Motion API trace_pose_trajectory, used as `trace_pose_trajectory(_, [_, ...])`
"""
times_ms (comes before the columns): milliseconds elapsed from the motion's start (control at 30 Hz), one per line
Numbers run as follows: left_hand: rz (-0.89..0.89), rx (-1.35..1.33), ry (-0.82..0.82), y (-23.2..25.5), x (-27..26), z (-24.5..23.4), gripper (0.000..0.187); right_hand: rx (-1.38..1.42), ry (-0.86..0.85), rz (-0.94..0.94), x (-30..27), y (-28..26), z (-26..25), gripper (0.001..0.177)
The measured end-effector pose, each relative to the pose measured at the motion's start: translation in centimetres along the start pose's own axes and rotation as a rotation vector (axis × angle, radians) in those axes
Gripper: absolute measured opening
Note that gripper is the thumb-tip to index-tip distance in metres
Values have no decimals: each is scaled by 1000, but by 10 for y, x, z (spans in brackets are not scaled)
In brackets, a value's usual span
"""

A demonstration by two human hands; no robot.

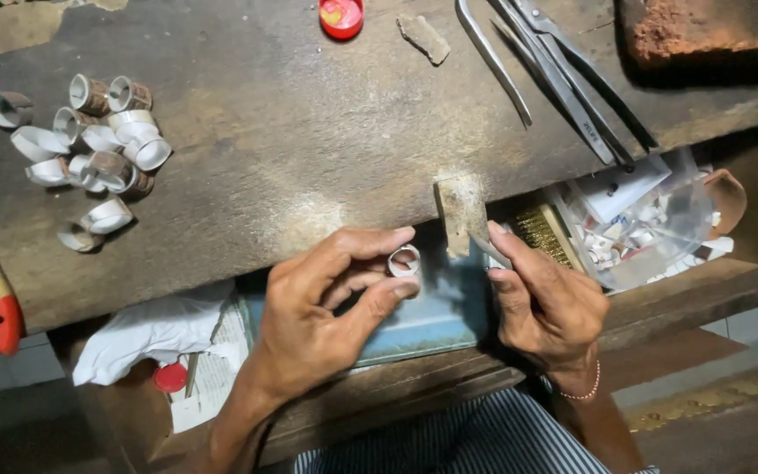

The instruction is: Filing the edges and surfaces of a metal ring to smooth it at a jeweler's workbench.

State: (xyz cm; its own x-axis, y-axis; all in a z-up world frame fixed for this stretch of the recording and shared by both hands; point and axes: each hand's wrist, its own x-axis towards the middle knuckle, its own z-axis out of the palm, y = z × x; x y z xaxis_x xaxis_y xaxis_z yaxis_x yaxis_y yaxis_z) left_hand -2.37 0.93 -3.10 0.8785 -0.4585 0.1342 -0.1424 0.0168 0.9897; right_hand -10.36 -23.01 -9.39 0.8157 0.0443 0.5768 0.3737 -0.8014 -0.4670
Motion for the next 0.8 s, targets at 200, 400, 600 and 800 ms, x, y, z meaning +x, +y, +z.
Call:
trace_pose_trajectory(200, [-53, -76, -141, -12, -8, 16, 36, -19, -34, 4, 12, -7, 1, 28])
trace_pose_trajectory(400, [-223, -166, -176, -20, -10, 22, 38, -44, -75, -57, 17, -4, 6, 25])
trace_pose_trajectory(600, [-530, -472, -100, -25, -6, 21, 42, 18, 15, -12, 14, -9, 10, 34])
trace_pose_trajectory(800, [-522, -515, -126, -39, -12, 24, 41, 105, -184, -35, 9, -10, 5, 26])
